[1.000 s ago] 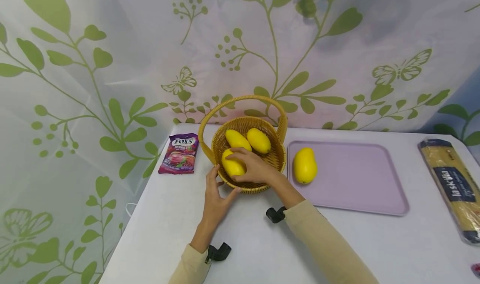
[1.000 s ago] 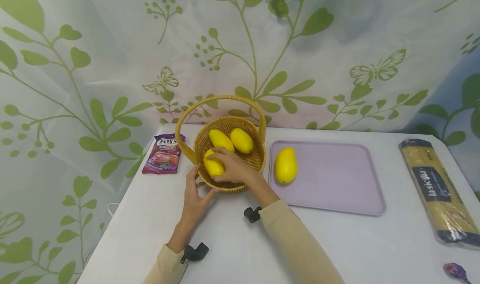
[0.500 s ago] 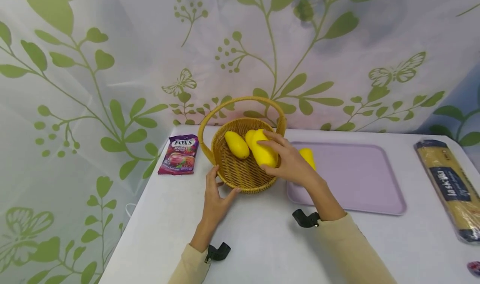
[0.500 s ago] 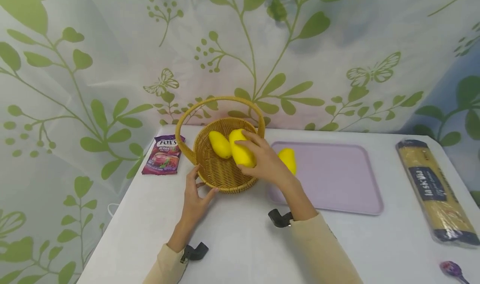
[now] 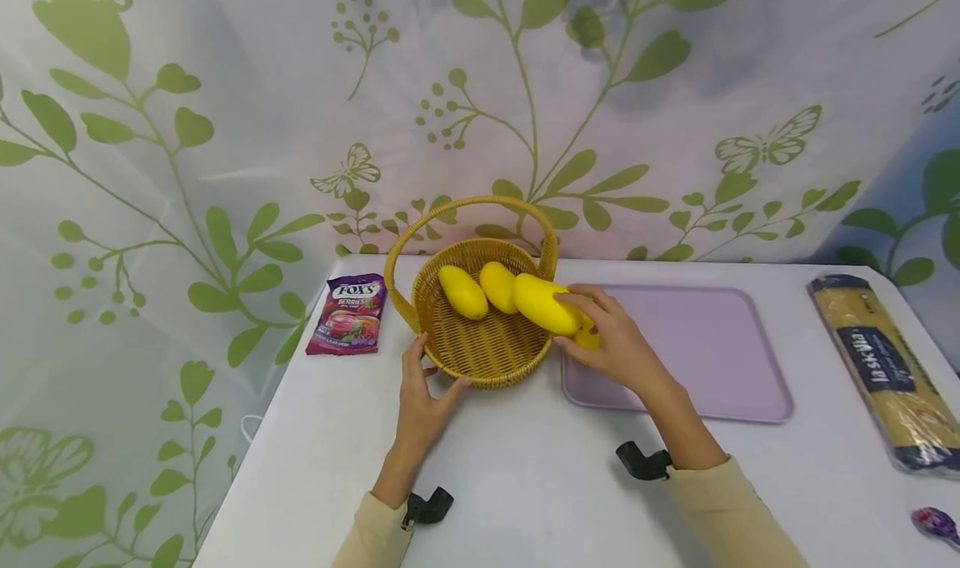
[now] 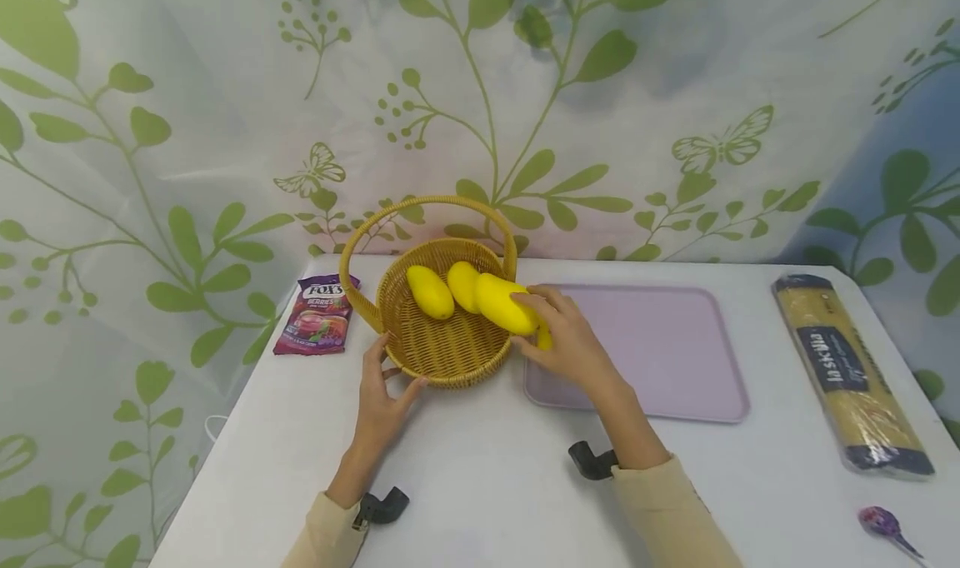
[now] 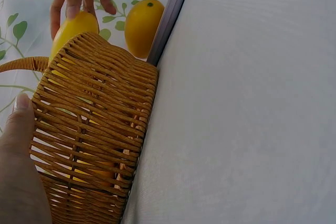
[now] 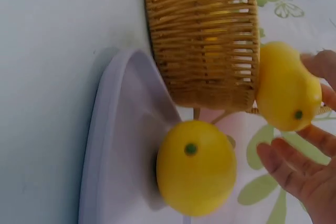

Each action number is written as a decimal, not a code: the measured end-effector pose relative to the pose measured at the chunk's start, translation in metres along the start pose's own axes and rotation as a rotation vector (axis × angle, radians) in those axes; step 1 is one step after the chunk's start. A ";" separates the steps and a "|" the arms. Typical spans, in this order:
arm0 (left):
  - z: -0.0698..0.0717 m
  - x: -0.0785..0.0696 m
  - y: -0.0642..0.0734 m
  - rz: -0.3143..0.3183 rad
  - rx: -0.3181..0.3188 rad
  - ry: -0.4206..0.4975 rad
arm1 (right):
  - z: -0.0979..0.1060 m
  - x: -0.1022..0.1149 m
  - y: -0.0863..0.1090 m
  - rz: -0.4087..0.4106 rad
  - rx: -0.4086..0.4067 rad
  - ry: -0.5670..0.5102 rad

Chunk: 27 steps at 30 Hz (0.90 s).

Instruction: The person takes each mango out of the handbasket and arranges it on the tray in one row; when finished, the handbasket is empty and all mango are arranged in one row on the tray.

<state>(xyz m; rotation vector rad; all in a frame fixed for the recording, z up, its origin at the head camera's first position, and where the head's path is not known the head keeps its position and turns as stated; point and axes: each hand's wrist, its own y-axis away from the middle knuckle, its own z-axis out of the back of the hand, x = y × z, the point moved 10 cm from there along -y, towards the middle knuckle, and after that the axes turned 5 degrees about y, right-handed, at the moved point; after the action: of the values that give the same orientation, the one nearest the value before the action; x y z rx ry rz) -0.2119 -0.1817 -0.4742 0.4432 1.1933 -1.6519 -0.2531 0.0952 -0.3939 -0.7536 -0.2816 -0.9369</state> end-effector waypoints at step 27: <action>0.001 -0.001 -0.001 0.013 0.003 0.005 | 0.067 -0.053 0.060 -0.295 -0.357 0.097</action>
<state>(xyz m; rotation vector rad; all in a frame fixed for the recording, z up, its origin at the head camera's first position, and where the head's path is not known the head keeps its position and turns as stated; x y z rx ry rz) -0.2119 -0.1818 -0.4729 0.4562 1.1895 -1.6424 -0.2287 0.1966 -0.4020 -1.0072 -0.1419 -1.3207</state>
